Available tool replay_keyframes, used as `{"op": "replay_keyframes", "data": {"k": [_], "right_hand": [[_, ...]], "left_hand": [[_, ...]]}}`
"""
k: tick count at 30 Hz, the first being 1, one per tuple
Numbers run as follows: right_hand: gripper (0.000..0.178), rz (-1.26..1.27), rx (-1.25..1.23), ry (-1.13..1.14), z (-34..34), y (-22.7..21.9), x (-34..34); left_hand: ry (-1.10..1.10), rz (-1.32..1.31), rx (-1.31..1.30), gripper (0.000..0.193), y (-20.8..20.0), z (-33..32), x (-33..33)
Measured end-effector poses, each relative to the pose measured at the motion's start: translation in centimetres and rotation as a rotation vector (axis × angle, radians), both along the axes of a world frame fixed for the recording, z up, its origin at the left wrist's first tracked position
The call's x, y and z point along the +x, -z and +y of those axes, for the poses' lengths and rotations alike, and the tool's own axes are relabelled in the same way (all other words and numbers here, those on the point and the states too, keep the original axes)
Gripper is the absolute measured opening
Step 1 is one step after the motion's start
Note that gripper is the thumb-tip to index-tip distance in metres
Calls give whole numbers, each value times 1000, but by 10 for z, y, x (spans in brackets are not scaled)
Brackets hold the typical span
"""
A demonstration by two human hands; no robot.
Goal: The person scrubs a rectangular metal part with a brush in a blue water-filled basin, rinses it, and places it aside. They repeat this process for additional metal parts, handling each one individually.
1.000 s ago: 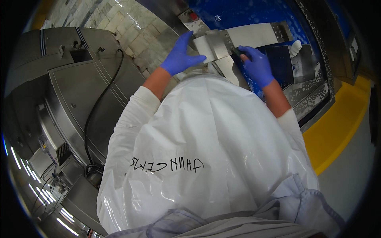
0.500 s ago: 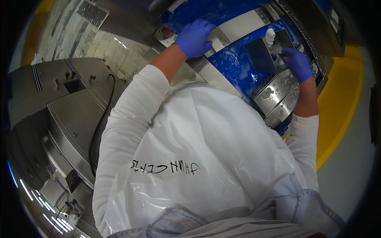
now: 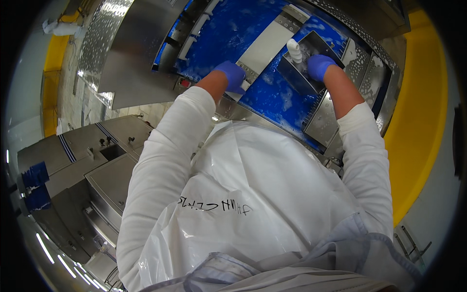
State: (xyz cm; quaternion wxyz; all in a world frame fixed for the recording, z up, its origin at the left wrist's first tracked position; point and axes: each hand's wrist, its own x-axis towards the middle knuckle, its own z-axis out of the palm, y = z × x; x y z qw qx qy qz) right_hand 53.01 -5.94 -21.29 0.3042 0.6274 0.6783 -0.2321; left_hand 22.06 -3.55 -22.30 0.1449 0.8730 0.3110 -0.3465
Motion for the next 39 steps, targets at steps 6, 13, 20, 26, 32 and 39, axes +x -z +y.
{"op": "replay_keyframes", "data": {"k": [6,13,20,26,32,39], "right_hand": [[29,136,-20,-209,6,16,14],[35,178,355,-43,-18,-26,12],[32,1024,468,299,-144,-99,-27],[27,1052,691,5,-180,-21,-104],[25,919,688,-113,-196,59,-135],[25,587,830,28,-209,46,-147]], "left_hand": [[75,-95,18,55,-56,4,16],[-61,-64,63,66,-64,-33,-3],[-255,-122,-32,68,-22,-63,-12],[-331,-319,-165,71,2,-70,-5],[-349,-342,-297,75,13,-73,8],[-307,-372,-296,73,14,-71,8]]}}
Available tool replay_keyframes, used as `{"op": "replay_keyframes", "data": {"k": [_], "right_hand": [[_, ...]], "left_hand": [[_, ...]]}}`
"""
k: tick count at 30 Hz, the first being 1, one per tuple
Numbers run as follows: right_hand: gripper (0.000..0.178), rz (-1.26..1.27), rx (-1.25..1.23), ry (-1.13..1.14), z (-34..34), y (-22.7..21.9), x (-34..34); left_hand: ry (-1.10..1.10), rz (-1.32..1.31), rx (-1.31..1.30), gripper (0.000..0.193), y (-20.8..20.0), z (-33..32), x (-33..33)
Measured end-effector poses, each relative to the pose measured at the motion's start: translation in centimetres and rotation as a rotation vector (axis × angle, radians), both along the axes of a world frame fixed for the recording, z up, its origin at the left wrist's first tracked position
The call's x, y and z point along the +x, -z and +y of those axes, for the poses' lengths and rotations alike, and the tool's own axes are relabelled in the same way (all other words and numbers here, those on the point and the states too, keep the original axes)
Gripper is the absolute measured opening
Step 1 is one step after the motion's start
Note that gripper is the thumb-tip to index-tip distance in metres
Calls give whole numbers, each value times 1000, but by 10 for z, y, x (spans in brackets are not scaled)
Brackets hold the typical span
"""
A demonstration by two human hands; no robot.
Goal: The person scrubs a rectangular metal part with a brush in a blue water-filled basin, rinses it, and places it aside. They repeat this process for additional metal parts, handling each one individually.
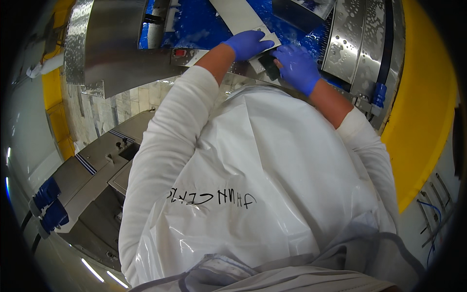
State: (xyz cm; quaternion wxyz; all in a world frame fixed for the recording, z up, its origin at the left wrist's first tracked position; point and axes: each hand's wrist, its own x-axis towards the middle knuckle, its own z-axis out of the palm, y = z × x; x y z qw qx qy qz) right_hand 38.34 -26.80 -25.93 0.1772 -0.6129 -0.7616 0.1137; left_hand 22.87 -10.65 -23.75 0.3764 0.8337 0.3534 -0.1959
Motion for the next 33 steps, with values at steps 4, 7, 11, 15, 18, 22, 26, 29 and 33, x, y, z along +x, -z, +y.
{"op": "replay_keyframes", "data": {"k": [4,7,11,15,18,22,26,29,33], "right_hand": [[27,-107,-83,-21,1,2,-43],[26,-87,-42,141,0,3,-33],[20,-67,-141,327,6,-3,-36],[18,-51,-102,322,2,-12,-54],[26,192,-90,557,-2,21,-30],[62,352,-116,711,-4,28,-30],[56,544,-358,795,-12,9,-11],[30,655,-435,779,-13,-1,22],[24,409,137,497,-20,-5,13]], "left_hand": [[97,-30,6,77,-11,4,4],[183,-79,46,75,-9,7,-3],[119,-104,-10,70,7,9,3],[245,-168,47,69,37,20,-2],[156,-148,12,70,14,9,1],[148,-95,-43,73,8,14,5],[114,-111,-19,74,4,9,6],[81,-60,-62,75,4,14,6],[24,-82,14,75,15,10,6]]}}
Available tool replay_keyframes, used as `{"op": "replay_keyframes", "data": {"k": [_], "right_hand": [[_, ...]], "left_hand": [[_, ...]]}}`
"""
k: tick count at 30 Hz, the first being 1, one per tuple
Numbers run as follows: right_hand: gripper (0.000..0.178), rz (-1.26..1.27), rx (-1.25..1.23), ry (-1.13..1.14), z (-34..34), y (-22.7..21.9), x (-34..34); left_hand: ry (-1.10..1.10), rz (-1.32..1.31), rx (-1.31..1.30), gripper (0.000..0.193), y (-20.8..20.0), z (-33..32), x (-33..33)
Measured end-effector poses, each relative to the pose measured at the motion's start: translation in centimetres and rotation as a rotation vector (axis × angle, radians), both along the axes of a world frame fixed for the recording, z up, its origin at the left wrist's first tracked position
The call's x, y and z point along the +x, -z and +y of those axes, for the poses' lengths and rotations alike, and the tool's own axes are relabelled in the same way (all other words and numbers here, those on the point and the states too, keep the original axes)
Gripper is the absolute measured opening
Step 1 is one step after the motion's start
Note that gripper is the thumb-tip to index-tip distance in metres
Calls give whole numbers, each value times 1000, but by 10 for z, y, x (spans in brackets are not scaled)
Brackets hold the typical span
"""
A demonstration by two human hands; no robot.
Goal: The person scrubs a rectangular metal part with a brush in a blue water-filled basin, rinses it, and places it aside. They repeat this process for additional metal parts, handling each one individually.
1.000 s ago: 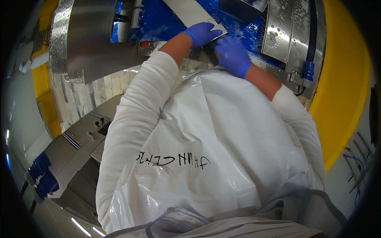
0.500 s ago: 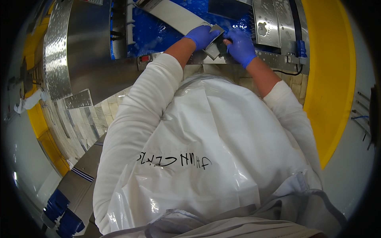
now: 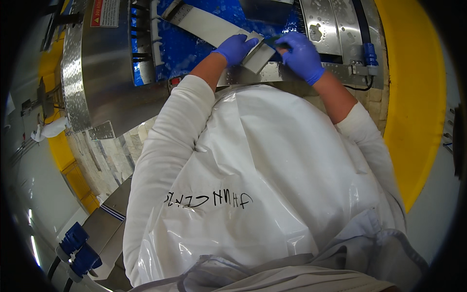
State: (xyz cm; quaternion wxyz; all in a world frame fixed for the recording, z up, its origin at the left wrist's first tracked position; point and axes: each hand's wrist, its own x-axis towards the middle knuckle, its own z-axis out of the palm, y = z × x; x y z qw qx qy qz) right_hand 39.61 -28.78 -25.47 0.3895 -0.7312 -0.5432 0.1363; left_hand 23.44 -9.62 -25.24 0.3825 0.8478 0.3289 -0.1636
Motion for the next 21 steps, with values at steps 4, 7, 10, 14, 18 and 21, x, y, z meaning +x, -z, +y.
{"op": "replay_keyframes", "data": {"k": [4,7,10,14,18,21], "right_hand": [[29,-335,-57,-327,-1,36,-32],[28,-359,-56,-409,7,20,-39],[27,-380,-94,-243,17,22,-11],[22,-351,-62,-514,13,30,-50],[19,-331,-111,-407,22,17,-25],[22,-206,-194,-289,25,27,-20]], "left_hand": [[116,-16,56,74,-2,1,10],[214,-57,155,74,37,16,-5],[23,71,-42,76,4,3,11],[-7,5,14,77,0,-2,12],[13,29,-5,79,2,1,13],[7,55,-59,81,-3,2,13]]}}
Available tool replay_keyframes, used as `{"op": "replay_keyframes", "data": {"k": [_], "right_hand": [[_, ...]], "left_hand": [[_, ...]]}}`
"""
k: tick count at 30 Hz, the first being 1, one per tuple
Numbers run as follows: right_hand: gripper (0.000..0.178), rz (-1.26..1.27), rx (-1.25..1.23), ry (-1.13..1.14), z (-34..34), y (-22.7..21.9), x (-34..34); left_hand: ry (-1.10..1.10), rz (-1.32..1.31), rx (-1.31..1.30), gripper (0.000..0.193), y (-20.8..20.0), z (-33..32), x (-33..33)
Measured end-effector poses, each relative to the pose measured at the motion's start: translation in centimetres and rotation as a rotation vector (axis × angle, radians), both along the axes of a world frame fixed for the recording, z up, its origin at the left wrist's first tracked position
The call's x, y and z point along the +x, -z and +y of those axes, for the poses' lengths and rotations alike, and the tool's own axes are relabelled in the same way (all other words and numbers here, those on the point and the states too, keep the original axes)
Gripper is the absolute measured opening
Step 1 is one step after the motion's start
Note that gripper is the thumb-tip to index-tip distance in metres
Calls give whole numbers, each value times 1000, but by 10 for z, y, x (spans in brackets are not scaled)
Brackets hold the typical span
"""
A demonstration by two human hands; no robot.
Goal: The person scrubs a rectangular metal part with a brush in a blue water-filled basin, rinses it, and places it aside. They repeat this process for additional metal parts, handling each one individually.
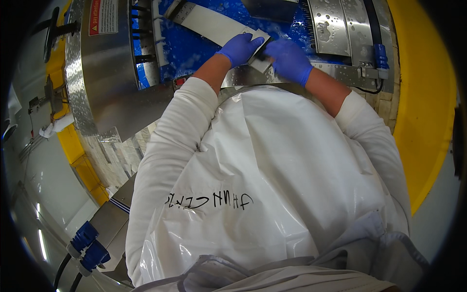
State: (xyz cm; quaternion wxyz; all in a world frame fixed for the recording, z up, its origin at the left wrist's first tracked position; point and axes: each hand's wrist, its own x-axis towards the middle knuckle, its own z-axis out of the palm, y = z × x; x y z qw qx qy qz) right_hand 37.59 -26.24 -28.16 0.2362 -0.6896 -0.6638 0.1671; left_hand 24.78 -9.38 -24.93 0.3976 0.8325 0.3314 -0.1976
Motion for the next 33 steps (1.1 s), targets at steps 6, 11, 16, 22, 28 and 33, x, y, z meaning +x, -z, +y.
{"op": "replay_keyframes", "data": {"k": [6,11,16,22,28,33], "right_hand": [[21,31,-12,34,1,-2,7],[25,-131,-5,-235,-14,-3,-30],[27,-77,-107,-35,0,-4,-2],[20,-153,-96,-10,1,-6,-5],[22,-150,-102,-129,-7,-10,-25],[19,-99,-36,-11,-8,6,-3]], "left_hand": [[-2,-49,59,80,2,-4,-8],[12,-49,76,77,7,-2,-6],[48,-26,90,77,10,0,-3],[28,-68,89,77,13,-1,-6],[54,-56,66,77,12,-2,-9],[8,64,-13,80,-2,-1,4]]}}
